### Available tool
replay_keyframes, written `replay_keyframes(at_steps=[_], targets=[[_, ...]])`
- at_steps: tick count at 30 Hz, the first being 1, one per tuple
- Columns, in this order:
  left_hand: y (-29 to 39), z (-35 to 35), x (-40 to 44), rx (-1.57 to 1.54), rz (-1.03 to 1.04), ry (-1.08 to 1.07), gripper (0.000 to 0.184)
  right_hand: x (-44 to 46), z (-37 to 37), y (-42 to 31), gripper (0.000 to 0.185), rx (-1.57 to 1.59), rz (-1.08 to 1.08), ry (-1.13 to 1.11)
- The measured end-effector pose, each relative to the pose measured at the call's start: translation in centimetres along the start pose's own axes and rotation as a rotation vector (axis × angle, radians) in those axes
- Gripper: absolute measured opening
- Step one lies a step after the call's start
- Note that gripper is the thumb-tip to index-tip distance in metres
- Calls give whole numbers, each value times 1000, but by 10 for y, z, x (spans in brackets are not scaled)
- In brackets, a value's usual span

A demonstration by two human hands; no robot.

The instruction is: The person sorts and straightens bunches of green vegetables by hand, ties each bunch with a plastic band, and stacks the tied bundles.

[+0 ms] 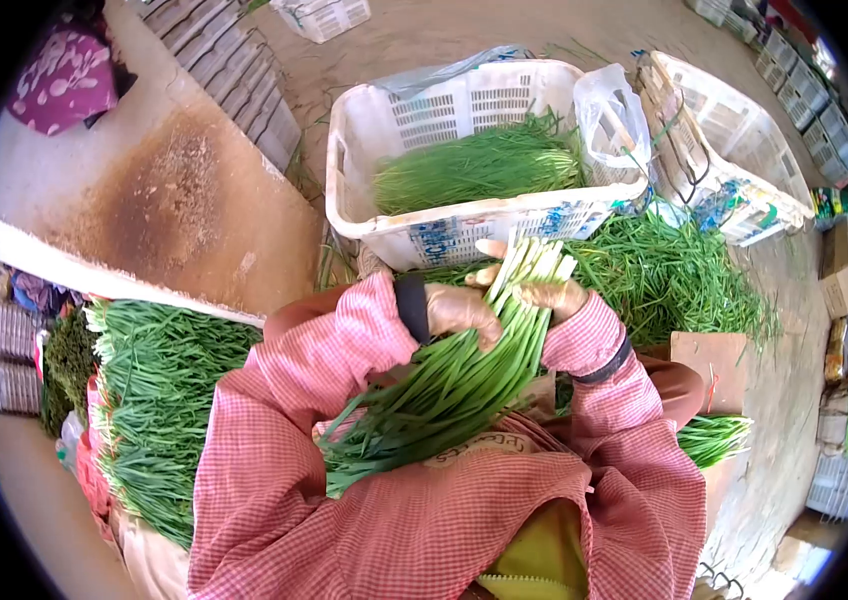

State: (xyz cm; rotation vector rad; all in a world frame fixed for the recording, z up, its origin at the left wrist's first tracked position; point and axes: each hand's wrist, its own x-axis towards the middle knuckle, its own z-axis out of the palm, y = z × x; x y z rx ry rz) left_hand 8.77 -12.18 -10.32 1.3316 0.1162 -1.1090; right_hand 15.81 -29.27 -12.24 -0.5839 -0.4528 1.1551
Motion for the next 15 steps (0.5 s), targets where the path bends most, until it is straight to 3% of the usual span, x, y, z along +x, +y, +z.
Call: replay_keyframes(at_steps=[2,3,5,6,7,8,10,11,13,15], targets=[[18,-9,-8,453,323,-165,21,3,21,-18,37,-187,-43,154],[33,-4,-11,463,97,-22,19,4,34,-26,23,-161,-12,235],[22,-24,1,391,461,-251,32,7,55,-49,19,-210,-5,341],[25,-29,3,286,238,-215,41,7,72,-64,19,-163,1,399],[31,-18,-16,307,341,-194,53,7,80,-85,21,-144,-29,420],[24,-31,-14,325,250,-187,54,13,76,-82,20,-354,-166,309],[-31,-78,18,724,135,-88,56,-4,89,-131,24,-390,-238,408],[-59,-99,25,886,23,-8,55,-13,100,-154,23,-349,-305,320],[-112,-142,-2,1031,-209,250,52,-40,129,-185,20,-481,-688,296],[-153,-179,-47,992,-342,554,51,-75,146,-201,23,-571,-847,190]])
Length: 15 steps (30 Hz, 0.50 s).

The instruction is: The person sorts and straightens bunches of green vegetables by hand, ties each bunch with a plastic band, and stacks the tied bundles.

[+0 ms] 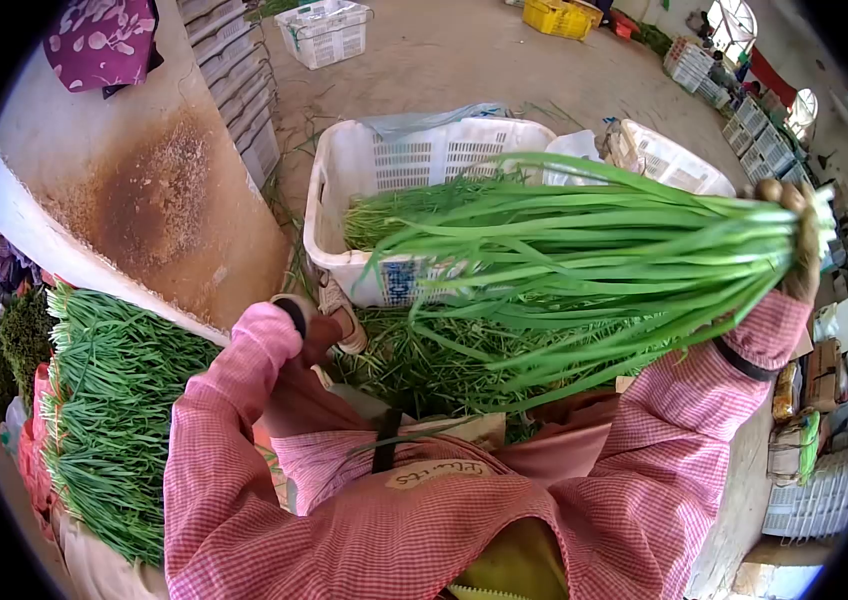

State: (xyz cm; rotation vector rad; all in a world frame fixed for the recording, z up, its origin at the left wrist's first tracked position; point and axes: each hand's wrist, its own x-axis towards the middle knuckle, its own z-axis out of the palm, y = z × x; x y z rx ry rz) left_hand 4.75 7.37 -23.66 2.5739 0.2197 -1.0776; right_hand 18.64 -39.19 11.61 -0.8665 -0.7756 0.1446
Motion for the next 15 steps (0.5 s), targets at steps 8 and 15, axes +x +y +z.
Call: replay_keyframes(at_steps=[8,15], targets=[[163,-42,-140,-5,501,-381,51,47,-12,70,25,-329,430,471],[289,-59,-102,-616,1260,-457,87,152,-15,58,12,122,-19,573]])
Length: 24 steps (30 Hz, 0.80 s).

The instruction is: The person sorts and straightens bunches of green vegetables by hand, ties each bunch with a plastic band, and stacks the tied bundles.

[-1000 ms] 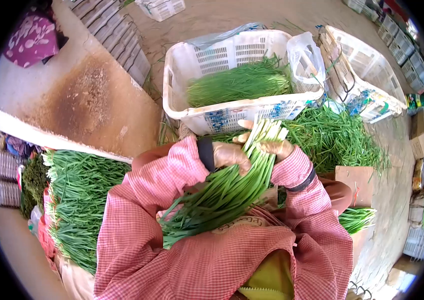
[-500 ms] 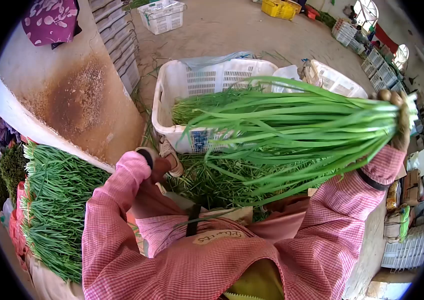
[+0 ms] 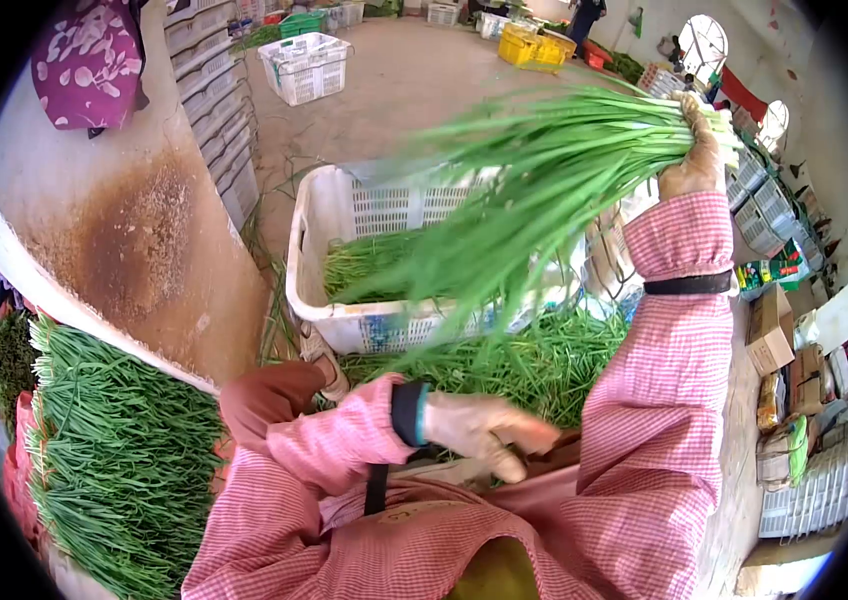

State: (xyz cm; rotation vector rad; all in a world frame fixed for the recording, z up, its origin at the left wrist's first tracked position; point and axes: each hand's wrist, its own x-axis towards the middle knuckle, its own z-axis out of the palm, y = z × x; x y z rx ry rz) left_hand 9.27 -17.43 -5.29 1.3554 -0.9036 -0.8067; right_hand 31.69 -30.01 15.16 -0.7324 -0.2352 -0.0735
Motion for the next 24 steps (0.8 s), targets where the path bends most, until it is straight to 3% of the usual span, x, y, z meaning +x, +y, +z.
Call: replay_keyframes(at_steps=[1,3,4,5,6,8,9,10,13,14,18,19,20,22,23,24], targets=[[16,-9,19,-147,86,71,93,-11,9,7,13,22,-58,79],[17,-30,54,-337,483,395,93,-50,27,34,15,67,-77,246],[8,-52,63,-478,492,501,84,-41,7,63,18,122,-135,271],[-2,-65,66,-734,473,498,78,-54,-6,85,22,243,56,416],[-13,-76,67,-996,449,489,72,-57,-32,118,31,65,118,577],[-40,-92,59,-1155,424,698,65,-103,-69,160,39,-166,161,428],[-75,-101,53,-1219,424,749,58,-117,-103,189,36,-122,178,379],[-77,-104,57,-1271,452,723,47,-131,-138,219,36,-127,167,379],[-198,-70,40,-1384,433,938,38,-197,-212,285,39,-182,202,506],[-196,-57,43,-1357,473,1030,36,-209,-224,285,36,-242,213,453],[-180,-41,42,-1303,597,941,44,-241,-244,266,27,-472,240,206],[-180,-40,41,-1350,617,930,48,-241,-241,259,20,-429,308,56],[-183,-40,38,-1352,611,934,48,-242,-234,248,20,-427,313,61],[-188,-42,32,-1210,575,929,50,-244,-224,220,46,-257,282,-105],[-190,-41,28,-1165,490,941,55,-243,-229,206,54,-135,490,-90],[-193,-39,24,-1175,484,940,55,-241,-231,198,37,-166,515,-101]])
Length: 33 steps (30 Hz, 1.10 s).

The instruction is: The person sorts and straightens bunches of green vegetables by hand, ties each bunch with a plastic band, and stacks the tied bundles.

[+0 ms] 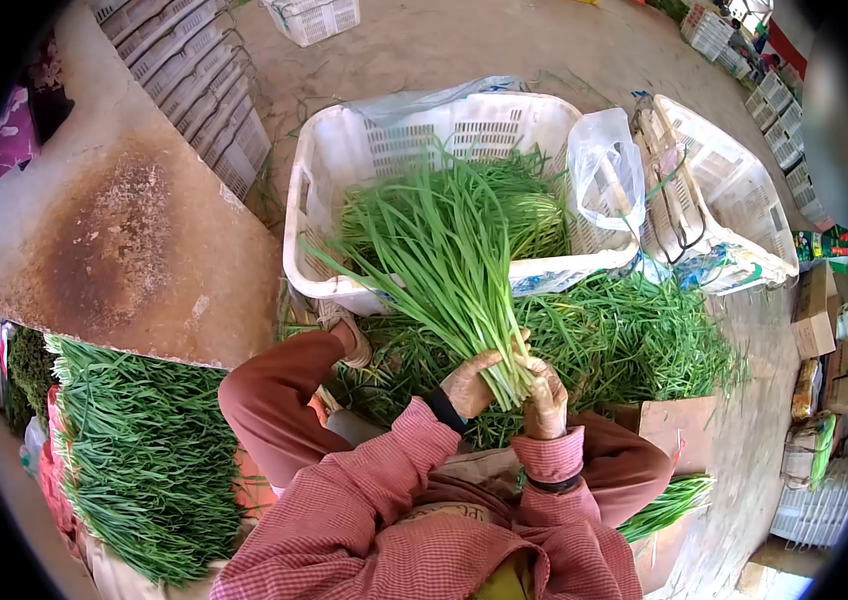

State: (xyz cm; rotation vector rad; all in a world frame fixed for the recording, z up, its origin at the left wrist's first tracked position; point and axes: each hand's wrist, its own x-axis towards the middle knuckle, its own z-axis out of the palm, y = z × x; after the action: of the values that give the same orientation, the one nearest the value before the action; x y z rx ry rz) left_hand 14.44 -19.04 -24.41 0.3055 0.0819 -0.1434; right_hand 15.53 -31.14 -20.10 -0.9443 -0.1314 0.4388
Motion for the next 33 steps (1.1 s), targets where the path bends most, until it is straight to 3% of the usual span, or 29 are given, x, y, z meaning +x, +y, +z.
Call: replay_keyframes(at_steps=[2,3,6,10,14,15,16,18,20,22,23,26,27,28,30,32,33], targets=[[-3,-9,-5,42,-118,-8,60,-5,1,-6,21,-324,174,153],[-4,-12,-8,65,-123,-38,63,-5,8,-2,11,-308,132,184],[-2,-16,-14,-14,-123,-91,64,-13,6,23,12,-428,44,239],[-1,-30,-16,117,-227,103,56,-17,-3,38,13,-476,10,257],[2,-26,-16,-5,-280,120,47,-18,-8,19,14,-752,166,220],[0,-22,-14,62,-226,140,44,-20,-20,28,15,-971,121,229],[-2,-19,-14,58,-232,143,44,-21,-16,25,15,-972,127,235],[-5,-16,-12,121,-166,78,44,-18,1,12,15,-1453,-18,157],[-4,-27,-16,155,-173,74,45,-13,9,1,16,-1470,71,162],[-1,-40,-18,245,-277,173,49,-5,5,-10,17,-1551,149,-131],[0,-34,-18,243,-240,250,52,4,-10,-17,24,-1635,81,-323],[4,-28,-21,197,-239,228,56,42,4,-35,23,-1154,46,270],[4,-28,-21,211,-242,261,47,64,16,-42,24,-1213,239,393],[3,-30,-21,215,-241,257,47,79,20,-35,29,-1104,331,381],[5,-36,-23,209,-315,336,34,91,-8,9,27,-1182,31,182],[10,-40,-23,295,-292,379,30,79,1,10,18,-1089,-42,359],[10,-35,-25,280,-264,369,29,69,7,8,16,-820,8,460]])
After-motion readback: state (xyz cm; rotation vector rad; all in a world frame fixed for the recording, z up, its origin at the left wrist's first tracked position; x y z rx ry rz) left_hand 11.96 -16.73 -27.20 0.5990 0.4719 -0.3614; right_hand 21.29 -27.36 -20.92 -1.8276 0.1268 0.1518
